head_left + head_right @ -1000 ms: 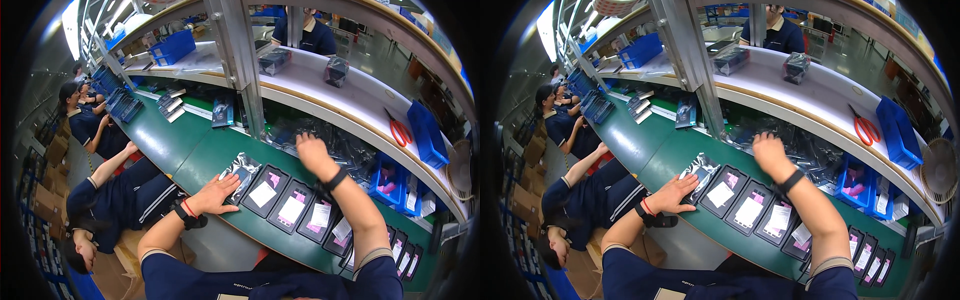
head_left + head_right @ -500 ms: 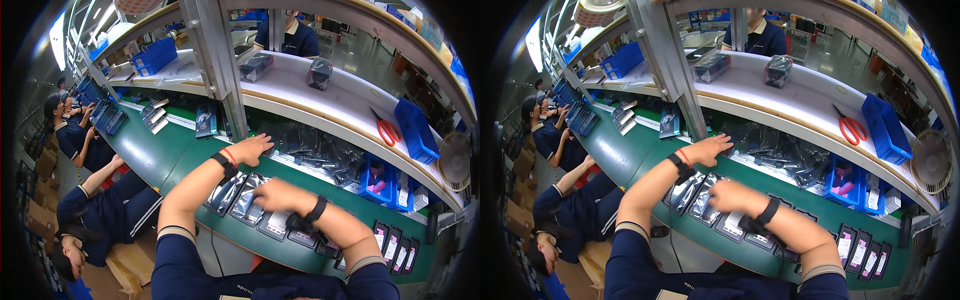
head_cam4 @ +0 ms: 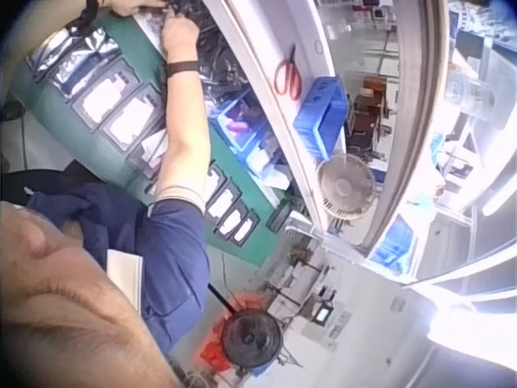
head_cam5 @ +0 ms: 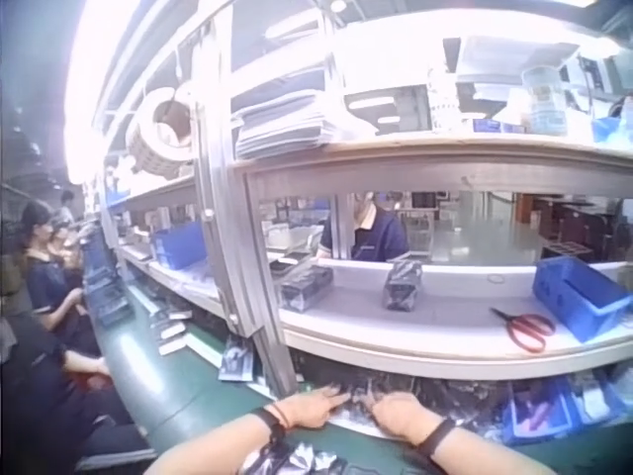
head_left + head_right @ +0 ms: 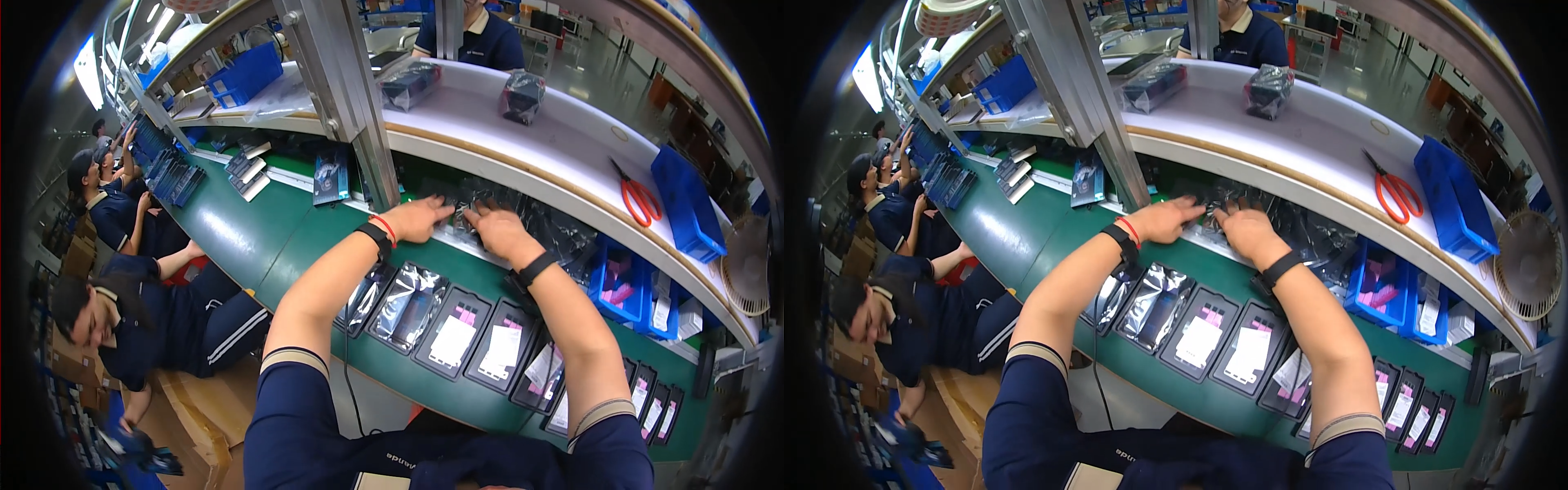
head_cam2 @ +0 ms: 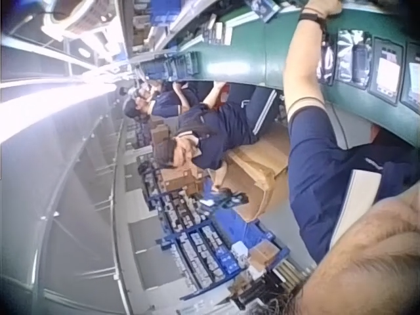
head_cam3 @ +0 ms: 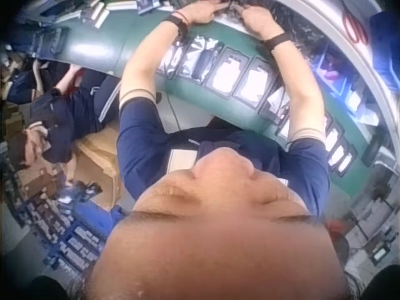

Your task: The recorder is seen placing electronic components into plastic trays, applying adhesive labels, and placing them into anti-static bags on a factory assembly line.

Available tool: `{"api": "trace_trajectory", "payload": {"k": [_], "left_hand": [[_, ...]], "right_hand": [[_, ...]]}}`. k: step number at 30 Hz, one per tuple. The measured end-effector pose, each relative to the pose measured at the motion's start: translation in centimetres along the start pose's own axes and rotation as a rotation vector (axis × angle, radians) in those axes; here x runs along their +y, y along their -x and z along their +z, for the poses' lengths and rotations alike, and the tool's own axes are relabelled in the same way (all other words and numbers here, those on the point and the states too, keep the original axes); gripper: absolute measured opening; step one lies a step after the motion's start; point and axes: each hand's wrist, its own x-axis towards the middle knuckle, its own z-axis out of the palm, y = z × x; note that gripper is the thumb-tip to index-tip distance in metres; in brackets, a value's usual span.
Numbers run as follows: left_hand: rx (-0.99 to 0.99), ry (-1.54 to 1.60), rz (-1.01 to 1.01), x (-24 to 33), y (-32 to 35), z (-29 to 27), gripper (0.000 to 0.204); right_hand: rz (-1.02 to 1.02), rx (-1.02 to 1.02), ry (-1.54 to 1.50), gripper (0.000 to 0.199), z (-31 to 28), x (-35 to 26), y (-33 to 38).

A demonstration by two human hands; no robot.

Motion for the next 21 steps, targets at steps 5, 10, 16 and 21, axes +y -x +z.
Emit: {"api": "trace_trajectory", "payload": {"k": [5,10,16,21], "left_hand": [[0.407,0.082,-0.001,4.9,3.9,-2.7,0.041],[0.190,-0.093,0.207,17.0,13.4,1.3,0.047],[0.021,0.096,0.094,19.3,15.1,2.8,0.085],[-0.101,0.047,0.064,19.7,15.7,2.6,0.094]], "right_hand": [[0.062,0.316,-0.019,0.038,-7.3,-5.2,10.4],[0.142,0.233,0.004,0.043,-6.3,-11.6,20.2],[0.160,-0.048,-0.175,0.080,-4.2,-14.0,22.6],[0.121,-0.093,-0.127,0.086,-3.6,-14.5,22.6]]}}
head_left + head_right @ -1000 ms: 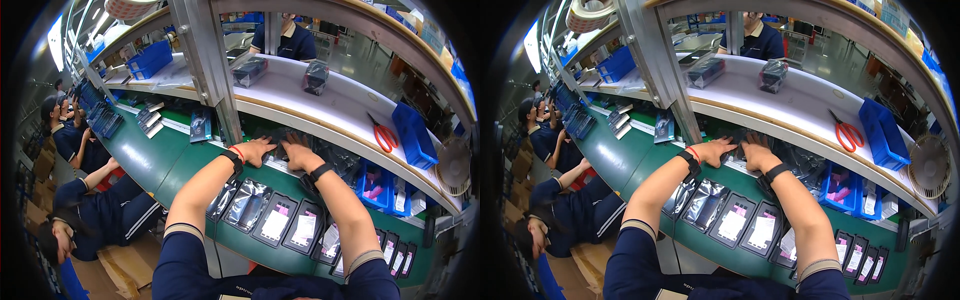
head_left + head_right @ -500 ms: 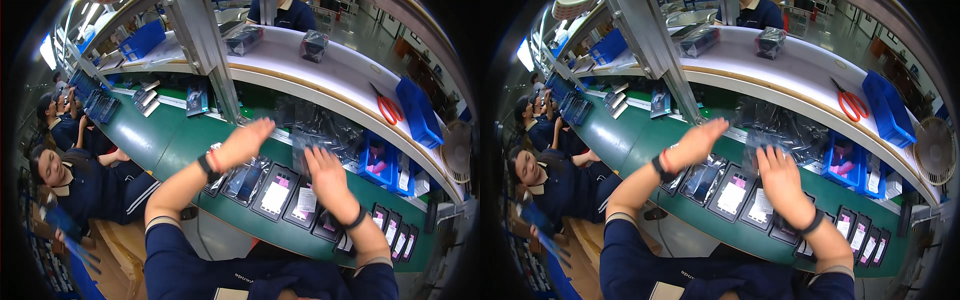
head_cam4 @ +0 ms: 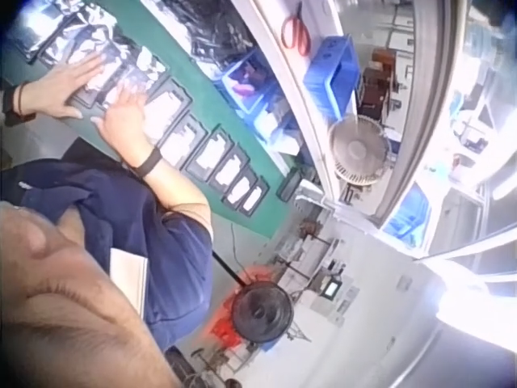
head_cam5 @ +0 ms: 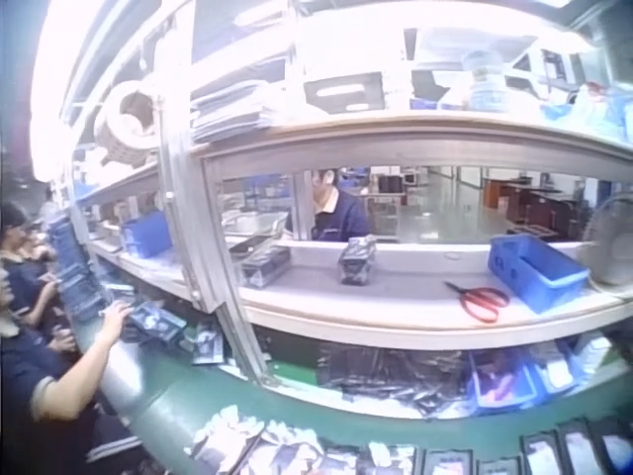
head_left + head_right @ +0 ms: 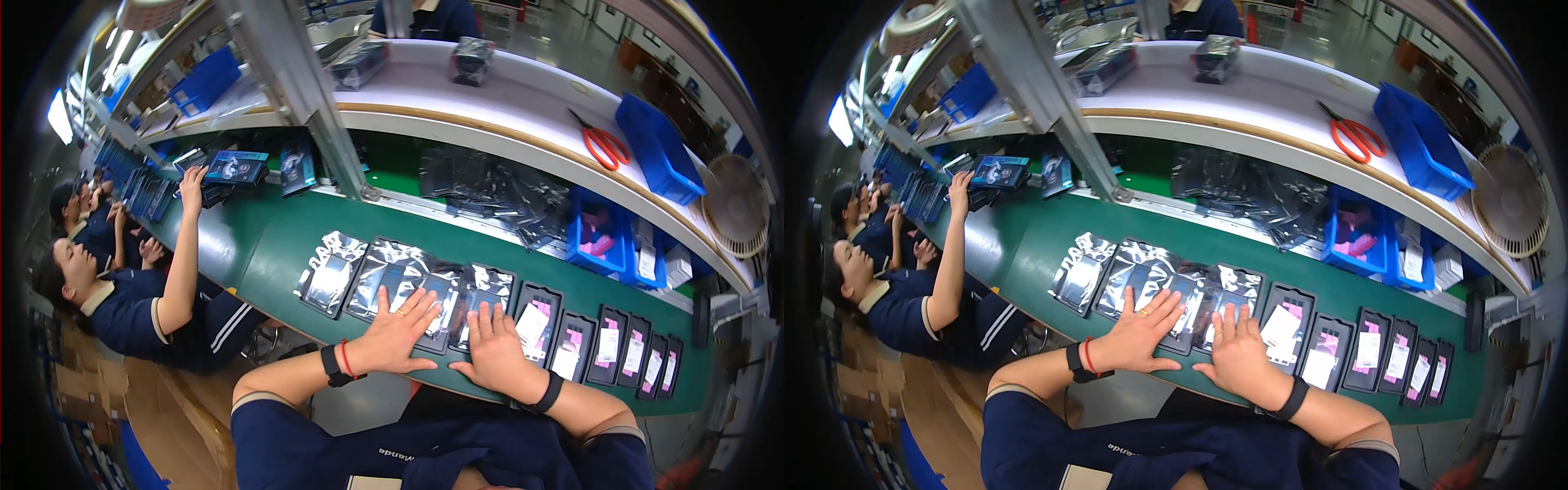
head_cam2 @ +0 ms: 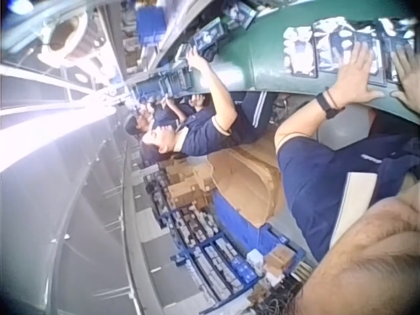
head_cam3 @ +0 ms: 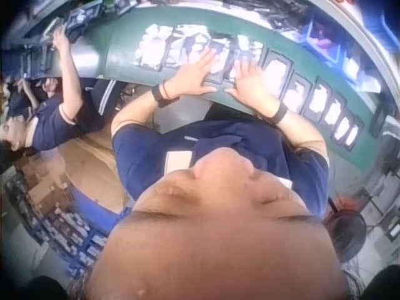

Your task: The recorder is seen placing electronic components into plastic trays, applying adhesive labels, and placing them into anti-static bags on a factory assembly line.

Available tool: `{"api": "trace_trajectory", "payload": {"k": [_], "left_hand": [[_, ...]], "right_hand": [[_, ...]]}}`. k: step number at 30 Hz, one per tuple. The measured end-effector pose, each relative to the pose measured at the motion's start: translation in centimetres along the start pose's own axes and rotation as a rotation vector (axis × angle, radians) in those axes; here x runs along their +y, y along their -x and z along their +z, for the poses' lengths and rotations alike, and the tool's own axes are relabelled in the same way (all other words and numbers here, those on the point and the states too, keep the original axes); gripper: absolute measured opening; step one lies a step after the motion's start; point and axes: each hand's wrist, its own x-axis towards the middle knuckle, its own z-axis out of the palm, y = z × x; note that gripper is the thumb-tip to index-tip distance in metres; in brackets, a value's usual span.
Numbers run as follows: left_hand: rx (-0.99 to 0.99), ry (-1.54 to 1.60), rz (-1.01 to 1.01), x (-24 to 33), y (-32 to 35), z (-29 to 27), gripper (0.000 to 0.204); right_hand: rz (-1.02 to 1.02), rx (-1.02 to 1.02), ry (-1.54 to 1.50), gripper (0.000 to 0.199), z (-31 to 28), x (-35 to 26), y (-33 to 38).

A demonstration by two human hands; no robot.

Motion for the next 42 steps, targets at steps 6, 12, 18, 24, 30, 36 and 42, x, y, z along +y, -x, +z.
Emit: {"api": "trace_trajectory", "payload": {"k": [6,12,18,24,30,36,42], "left_hand": [[0.123,0.054,-0.051,-2.0,1.0,-0.8,0.083],[0.223,0.174,-0.135,-3.2,0.9,-0.2,0.080],[0.119,0.003,-0.204,-2.7,1.1,-0.8,0.092],[0.084,0.032,-0.265,-1.4,1.0,-2.3,0.096],[0.137,0.131,0.079,8.4,-5.9,-2.6,0.076],[0.038,0.104,0.282,16.6,-11.7,2.0,0.065],[-0.079,0.019,0.224,15.3,-12.0,4.1,0.066]], "right_hand": [[0.063,-0.126,-0.042,0.092,0.4,-1.9,-2.5],[0.052,-0.216,-0.069,0.088,-1.3,-1.7,-4.3],[0.098,0.029,-0.219,0.086,-0.4,-1.0,-1.7],[0.293,-0.018,-0.152,0.081,0.2,4.0,6.2],[0.347,0.209,-0.276,0.069,-3.2,7.5,11.9],[1.563,0.091,-0.026,0.070,-3.6,20.8,26.0],[1.602,-0.079,-0.172,0.088,-0.6,22.5,27.5]]}}
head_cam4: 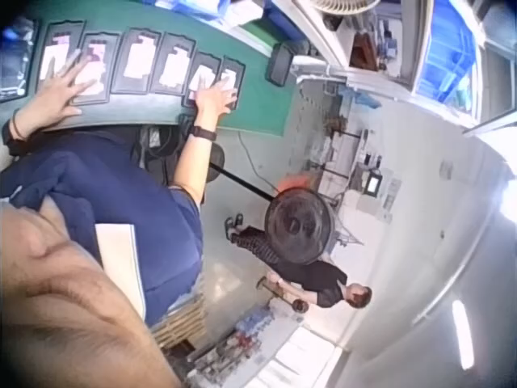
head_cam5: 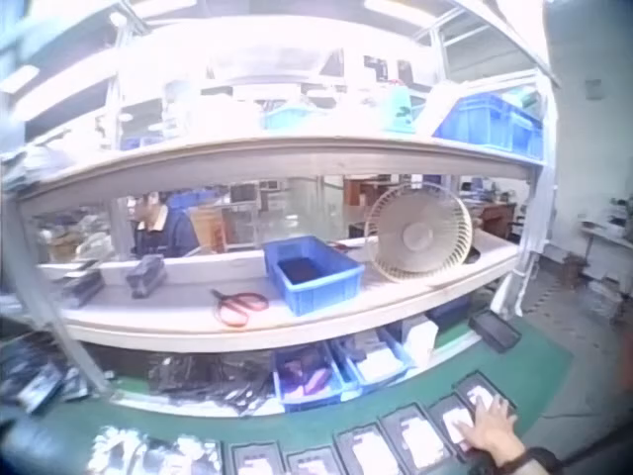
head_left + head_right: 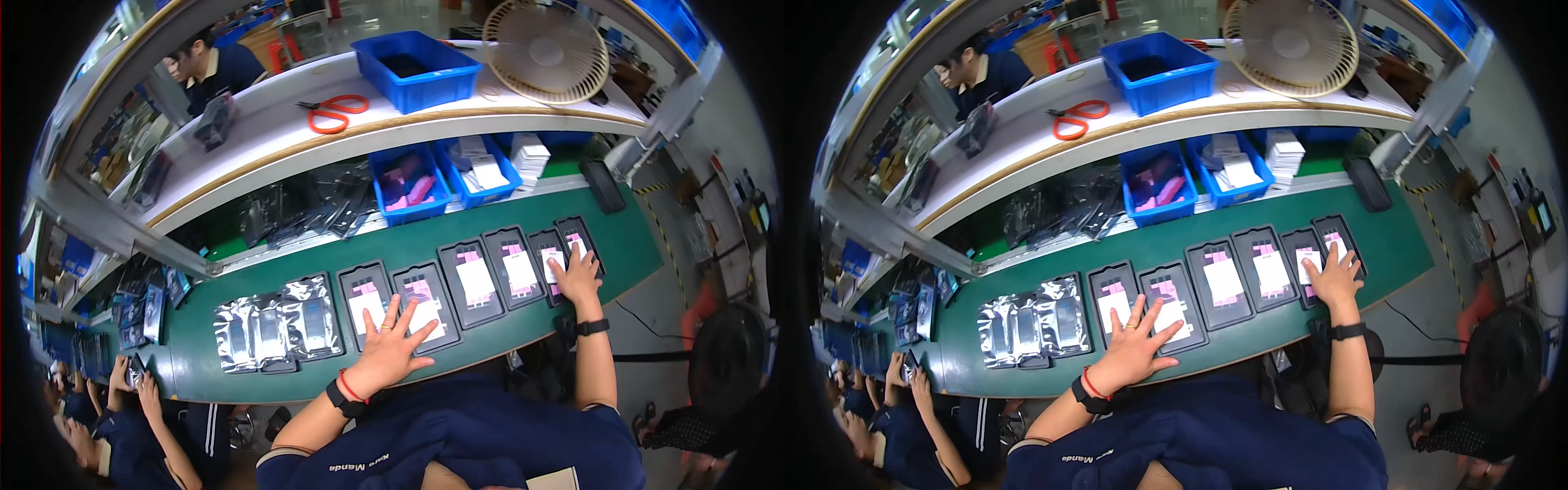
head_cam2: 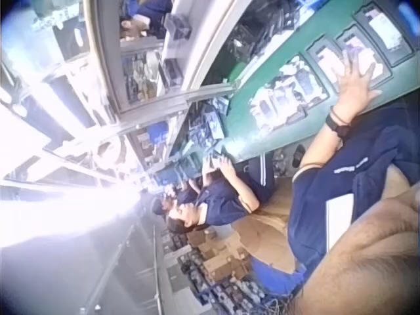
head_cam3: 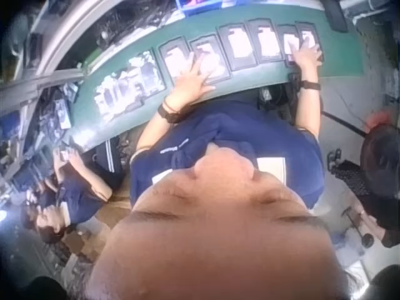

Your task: The recorder is seen placing electronic components into plastic trays, applying adhesive labels, and placing them into anti-static bags on a factory assembly line.

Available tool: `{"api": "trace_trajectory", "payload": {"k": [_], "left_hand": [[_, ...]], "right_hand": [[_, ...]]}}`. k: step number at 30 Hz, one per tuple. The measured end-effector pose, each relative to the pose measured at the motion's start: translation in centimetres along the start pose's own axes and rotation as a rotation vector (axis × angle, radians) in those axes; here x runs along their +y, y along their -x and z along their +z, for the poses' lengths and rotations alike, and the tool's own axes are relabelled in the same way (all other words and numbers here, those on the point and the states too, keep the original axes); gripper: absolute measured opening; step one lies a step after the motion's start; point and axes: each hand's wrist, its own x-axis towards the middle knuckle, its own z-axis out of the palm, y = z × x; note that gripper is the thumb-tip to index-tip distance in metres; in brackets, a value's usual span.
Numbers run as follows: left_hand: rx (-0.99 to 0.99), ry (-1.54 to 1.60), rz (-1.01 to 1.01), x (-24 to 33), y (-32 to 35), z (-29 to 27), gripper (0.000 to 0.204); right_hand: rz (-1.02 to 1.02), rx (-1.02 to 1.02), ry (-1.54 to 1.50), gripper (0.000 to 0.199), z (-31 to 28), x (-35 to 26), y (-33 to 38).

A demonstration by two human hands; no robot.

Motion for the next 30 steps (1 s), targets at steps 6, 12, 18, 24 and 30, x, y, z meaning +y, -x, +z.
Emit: {"api": "trace_trajectory", "payload": {"k": [6,12,18,24,30], "left_hand": [[0.050,-0.019,-0.075,-4.4,4.9,-0.7,0.065],[-0.018,0.002,-0.109,-8.7,9.8,-2.3,0.066],[-0.093,0.067,-0.141,-12.8,12.4,-4.2,0.071],[0.090,0.078,-0.133,-21.4,7.4,-9.9,0.078],[0.150,0.036,-0.549,-31.6,-2.1,-10.3,0.088]], "right_hand": [[-0.019,-0.003,0.077,0.091,0.8,-5.4,4.6],[-0.212,0.017,0.142,0.097,2.1,-9.5,8.9],[-0.323,-0.066,0.224,0.098,0.6,-13.4,11.5],[-0.975,0.284,0.002,0.075,-5.1,-21.3,12.9],[-1.229,0.047,0.136,0.041,-4.2,-37.2,12.2]]}}
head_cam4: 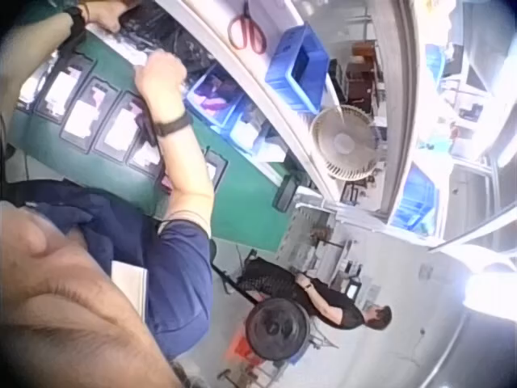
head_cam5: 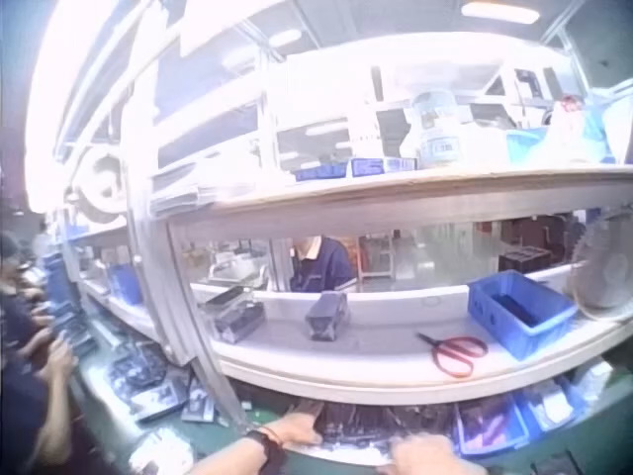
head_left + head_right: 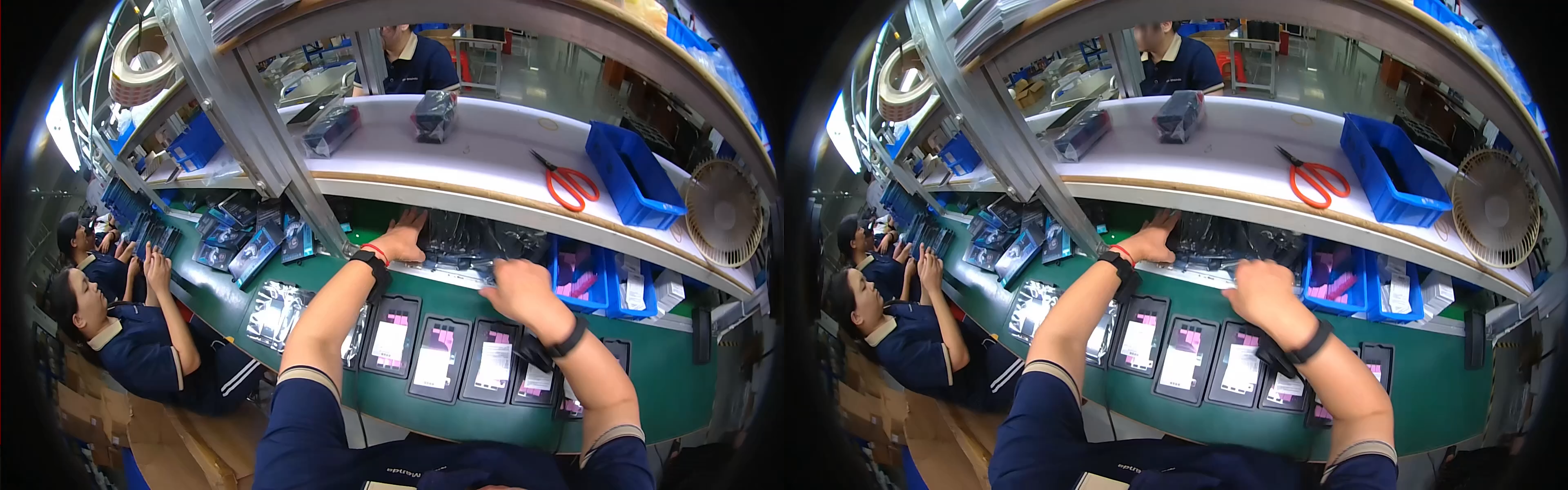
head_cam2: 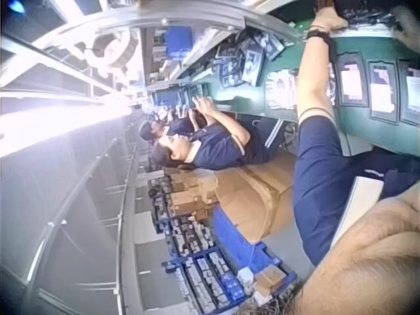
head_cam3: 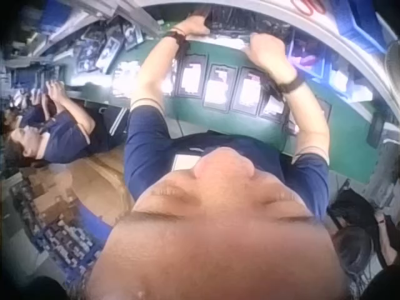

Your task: The recorder is seen placing electronic components into plastic trays, applying adhesive labels, and placing them into anti-static bags on a factory assembly line.

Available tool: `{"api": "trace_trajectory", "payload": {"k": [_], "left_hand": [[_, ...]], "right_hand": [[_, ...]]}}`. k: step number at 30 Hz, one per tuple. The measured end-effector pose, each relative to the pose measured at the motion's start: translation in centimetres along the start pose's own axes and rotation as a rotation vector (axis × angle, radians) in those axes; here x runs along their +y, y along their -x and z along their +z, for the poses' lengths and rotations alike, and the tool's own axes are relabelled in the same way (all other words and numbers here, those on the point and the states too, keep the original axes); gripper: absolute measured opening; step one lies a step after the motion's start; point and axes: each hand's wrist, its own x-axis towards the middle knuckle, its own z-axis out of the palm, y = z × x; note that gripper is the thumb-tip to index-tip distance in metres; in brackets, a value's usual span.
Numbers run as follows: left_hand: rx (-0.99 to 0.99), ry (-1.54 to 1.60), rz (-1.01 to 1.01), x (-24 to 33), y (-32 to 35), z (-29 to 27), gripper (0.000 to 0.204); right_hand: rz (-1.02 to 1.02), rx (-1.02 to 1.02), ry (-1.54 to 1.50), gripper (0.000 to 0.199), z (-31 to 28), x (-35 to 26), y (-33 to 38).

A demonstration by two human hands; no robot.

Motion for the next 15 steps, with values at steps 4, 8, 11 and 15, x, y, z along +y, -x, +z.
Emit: {"api": "trace_trajectory", "payload": {"k": [4,8,11,15], "left_hand": [[0.096,0.059,0.169,-3.2,0.3,1.0,0.080],[0.040,0.232,0.251,-3.3,3.5,-1.0,0.051],[0.146,0.347,0.065,-2.6,7.0,-2.4,0.034],[0.414,0.076,0.083,-0.2,14.6,-2.1,0.035]], "right_hand": [[-0.028,-0.088,-0.039,0.034,0.8,-2.4,-6.5],[-0.078,0.005,-0.108,0.030,2.4,-3.2,-10.1],[-0.154,-0.052,-0.029,0.043,4.3,-4.4,-13.5],[-0.320,-0.058,0.008,0.072,7.4,-5.4,-15.6]]}}
